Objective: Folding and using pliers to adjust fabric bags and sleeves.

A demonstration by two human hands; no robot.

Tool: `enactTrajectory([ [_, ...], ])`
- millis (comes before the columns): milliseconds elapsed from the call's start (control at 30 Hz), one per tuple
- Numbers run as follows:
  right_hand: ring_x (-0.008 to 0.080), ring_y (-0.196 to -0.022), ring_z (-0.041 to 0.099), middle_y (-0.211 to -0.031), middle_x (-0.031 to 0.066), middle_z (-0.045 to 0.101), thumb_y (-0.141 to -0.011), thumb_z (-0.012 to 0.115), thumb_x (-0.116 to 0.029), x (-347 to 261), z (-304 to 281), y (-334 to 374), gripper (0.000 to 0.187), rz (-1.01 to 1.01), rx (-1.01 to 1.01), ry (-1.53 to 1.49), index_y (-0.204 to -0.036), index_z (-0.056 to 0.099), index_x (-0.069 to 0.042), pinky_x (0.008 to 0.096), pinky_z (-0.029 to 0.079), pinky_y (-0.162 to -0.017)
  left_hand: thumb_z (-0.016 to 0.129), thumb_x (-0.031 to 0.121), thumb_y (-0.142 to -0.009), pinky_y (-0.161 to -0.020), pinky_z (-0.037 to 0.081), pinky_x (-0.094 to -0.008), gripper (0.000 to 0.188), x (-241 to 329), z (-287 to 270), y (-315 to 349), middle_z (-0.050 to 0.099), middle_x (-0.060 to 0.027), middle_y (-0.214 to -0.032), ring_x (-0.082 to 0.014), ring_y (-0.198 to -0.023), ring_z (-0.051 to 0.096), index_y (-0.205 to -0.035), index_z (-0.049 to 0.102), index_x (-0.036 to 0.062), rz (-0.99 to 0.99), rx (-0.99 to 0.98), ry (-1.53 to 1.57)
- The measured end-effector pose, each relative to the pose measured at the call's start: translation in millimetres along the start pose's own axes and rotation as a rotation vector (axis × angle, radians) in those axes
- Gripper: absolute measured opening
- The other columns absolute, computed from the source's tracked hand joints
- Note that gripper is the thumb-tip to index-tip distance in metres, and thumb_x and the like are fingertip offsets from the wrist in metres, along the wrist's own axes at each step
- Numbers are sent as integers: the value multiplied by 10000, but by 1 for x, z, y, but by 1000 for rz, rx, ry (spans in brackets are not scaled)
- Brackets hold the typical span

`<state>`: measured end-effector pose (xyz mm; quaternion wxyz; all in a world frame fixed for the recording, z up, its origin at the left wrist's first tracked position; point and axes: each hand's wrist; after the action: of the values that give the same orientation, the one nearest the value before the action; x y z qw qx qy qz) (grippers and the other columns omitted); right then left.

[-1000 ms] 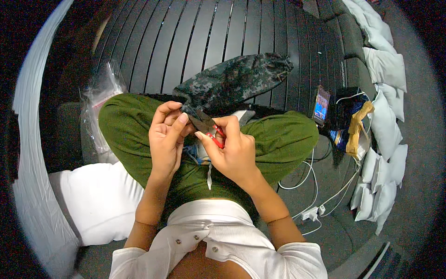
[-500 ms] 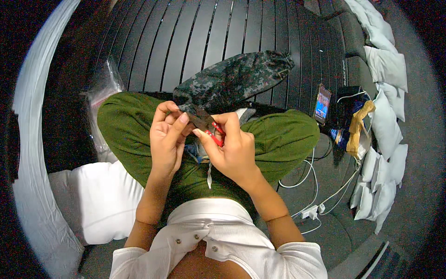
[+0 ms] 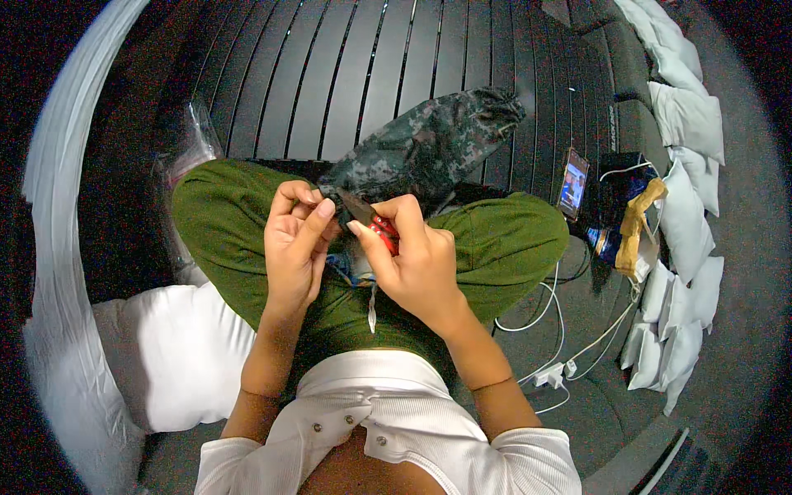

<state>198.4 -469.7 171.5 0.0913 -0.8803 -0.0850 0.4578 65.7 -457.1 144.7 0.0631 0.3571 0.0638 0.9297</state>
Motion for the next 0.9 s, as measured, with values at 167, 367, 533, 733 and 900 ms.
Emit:
enactTrajectory([
  [167, 11, -527, 363, -584, -27, 459, -739, 644, -35, 5, -8, 4, 245, 153, 133, -108, -880, 446, -2, 150, 285, -457, 532, 8, -816, -707, 414, -186, 136, 4, 4, 2, 518, -16, -872, -53, -775, 498, -939, 478, 30, -13, -19, -35],
  [367, 6, -533, 360, -606, -37, 449, -718, 652, -32, -2, -19, 11, 278, 200, 80, -123, -903, 446, -11, 144, 284, -474, 525, 1, -813, -752, 411, -194, 249, 7, 4, 5, 525, -27, -906, -67, -834, 507, -1060, 487, 2, -7, -52, -89],
  [533, 16, -526, 350, -599, -34, 443, -715, 653, -39, -18, -25, 22, 301, 241, 20, -85, -952, 471, 2, 148, 280, -472, 516, -55, -793, -790, 409, -208, 398, 7, 14, 8, 525, -42, -893, -87, -867, 513, -1176, 417, -15, 20, -51, -153],
  [733, 37, -464, 341, -534, -15, 406, -712, 647, -41, -24, -21, 24, 239, 165, 10, 58, -909, 524, 13, 181, 278, -420, 520, -120, -758, -774, 415, -200, 647, 0, 16, 11, 526, -64, -862, -95, -836, 521, -1310, 210, 10, 188, -65, -233],
  [900, 103, -401, 435, -555, 49, 496, -707, 672, -105, -25, -22, 22, 261, 143, 7, 77, -892, 519, -4, 230, 359, -381, 515, -124, -760, -761, 439, -218, 685, -2, 21, 14, 536, -76, -853, -110, -816, 537, -1328, 163, 22, 209, -67, -259],
])
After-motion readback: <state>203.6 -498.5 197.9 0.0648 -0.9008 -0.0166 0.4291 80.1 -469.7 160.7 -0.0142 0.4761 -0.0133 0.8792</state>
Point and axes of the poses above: each hand's wrist, its own y-axis away from the middle knuckle, its own z-axis out of the palm, x = y × z
